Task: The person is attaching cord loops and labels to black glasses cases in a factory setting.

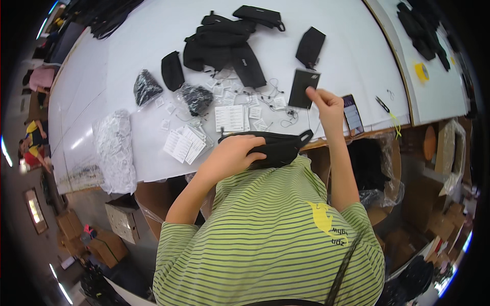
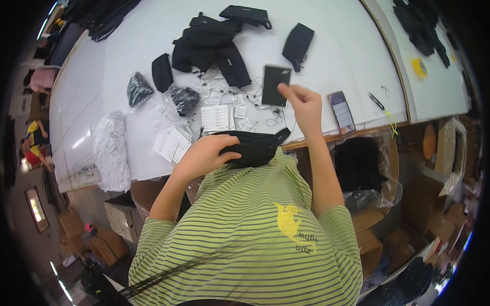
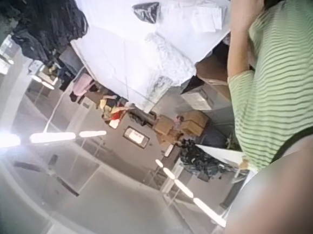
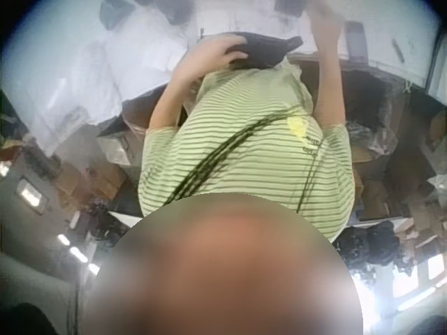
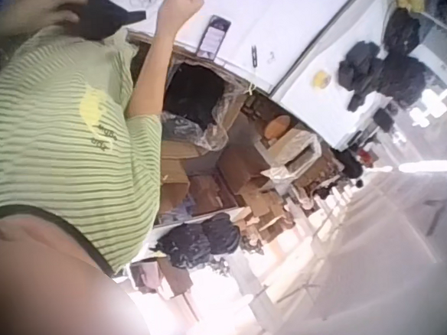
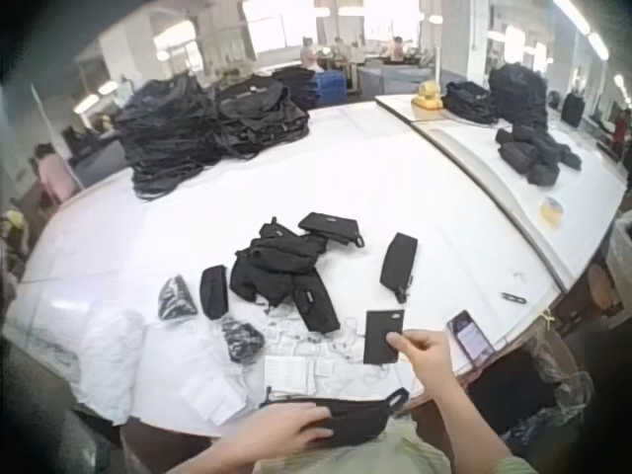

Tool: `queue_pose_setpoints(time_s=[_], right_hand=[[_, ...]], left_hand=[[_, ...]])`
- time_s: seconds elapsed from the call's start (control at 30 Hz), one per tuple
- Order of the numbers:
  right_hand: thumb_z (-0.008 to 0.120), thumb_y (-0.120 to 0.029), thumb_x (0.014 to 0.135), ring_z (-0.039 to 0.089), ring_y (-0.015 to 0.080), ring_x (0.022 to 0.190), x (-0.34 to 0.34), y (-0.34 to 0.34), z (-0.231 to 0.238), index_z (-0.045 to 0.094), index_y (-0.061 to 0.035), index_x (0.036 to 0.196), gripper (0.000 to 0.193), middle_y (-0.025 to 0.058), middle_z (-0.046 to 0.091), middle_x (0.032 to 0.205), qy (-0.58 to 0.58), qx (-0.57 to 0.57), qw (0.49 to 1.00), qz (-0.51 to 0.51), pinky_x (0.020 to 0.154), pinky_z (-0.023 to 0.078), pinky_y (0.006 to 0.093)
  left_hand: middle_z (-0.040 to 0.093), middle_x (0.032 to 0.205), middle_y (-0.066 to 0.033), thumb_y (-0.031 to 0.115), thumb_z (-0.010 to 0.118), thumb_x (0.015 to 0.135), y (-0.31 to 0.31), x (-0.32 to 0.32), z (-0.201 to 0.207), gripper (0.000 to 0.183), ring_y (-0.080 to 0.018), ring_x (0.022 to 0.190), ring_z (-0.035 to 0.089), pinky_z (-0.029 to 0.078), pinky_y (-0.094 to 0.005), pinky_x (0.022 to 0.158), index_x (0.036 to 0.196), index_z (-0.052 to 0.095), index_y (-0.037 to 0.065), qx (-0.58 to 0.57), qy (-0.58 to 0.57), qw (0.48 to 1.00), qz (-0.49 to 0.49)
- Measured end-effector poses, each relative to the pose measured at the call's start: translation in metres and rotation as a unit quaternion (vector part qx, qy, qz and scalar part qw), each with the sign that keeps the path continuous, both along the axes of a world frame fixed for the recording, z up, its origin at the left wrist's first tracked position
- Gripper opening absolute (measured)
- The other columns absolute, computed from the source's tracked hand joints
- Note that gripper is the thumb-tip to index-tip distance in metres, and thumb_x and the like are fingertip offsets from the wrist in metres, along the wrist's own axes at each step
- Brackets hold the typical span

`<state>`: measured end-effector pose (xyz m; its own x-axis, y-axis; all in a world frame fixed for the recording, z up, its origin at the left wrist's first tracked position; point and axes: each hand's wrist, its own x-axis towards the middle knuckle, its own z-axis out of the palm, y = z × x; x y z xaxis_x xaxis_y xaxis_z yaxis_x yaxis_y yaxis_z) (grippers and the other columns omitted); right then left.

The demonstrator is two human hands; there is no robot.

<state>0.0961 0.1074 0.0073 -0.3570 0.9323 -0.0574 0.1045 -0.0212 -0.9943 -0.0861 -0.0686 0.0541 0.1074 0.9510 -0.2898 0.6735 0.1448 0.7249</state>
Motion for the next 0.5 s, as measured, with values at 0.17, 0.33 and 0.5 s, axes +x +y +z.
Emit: queue_pose_setpoints(time_s=[0.17, 0.33, 0.5], right_hand=[[0.067, -0.045, 0.077, 0.050, 0.0280, 0.044, -0.018, -0.018, 0.043, 0.073, -0.0111, 0.077, 0.034, 0.0138, 0.054, 0.050, -0.311, 0.168, 0.880, 0.317, 0.047, 0.038, 0.0364], [0.057, -0.045, 0.084, 0.060, 0.0351, 0.061, -0.010, -0.030, 0.011, 0.071, -0.0073, 0.073, 0.041, 0.0179, 0.061, 0.066, -0.355, 0.171, 0.790, 0.469, 0.059, 0.046, 0.0421], [0.073, -0.036, 0.075, 0.046, 0.0135, 0.046, 0.004, -0.012, 0.019, 0.070, -0.0023, 0.082, 0.035, 0.0077, 0.054, 0.053, -0.255, 0.047, 0.825, 0.501, 0.047, 0.038, 0.0292]], left_hand=[[0.053, 0.118, -0.0126, 0.013, 0.071, 0.071, 0.007, 0.009, -0.009, 0.023, -0.0297, 0.099, 0.056, 0.045, -0.0404, 0.084, 0.092, 0.063, 0.006, 0.225, 0.060, 0.970, 0.071], [0.056, 0.091, -0.0117, 0.026, 0.068, 0.076, 0.010, 0.007, -0.046, 0.024, -0.0296, 0.087, 0.055, 0.044, -0.0396, 0.073, 0.094, 0.063, 0.011, 0.190, -0.014, 0.979, -0.073], [0.064, 0.090, -0.0085, 0.036, 0.063, 0.084, 0.034, -0.009, -0.053, 0.031, -0.0222, 0.084, 0.060, 0.046, -0.0353, 0.076, 0.099, 0.064, 0.008, 0.021, -0.194, 0.980, -0.041]])
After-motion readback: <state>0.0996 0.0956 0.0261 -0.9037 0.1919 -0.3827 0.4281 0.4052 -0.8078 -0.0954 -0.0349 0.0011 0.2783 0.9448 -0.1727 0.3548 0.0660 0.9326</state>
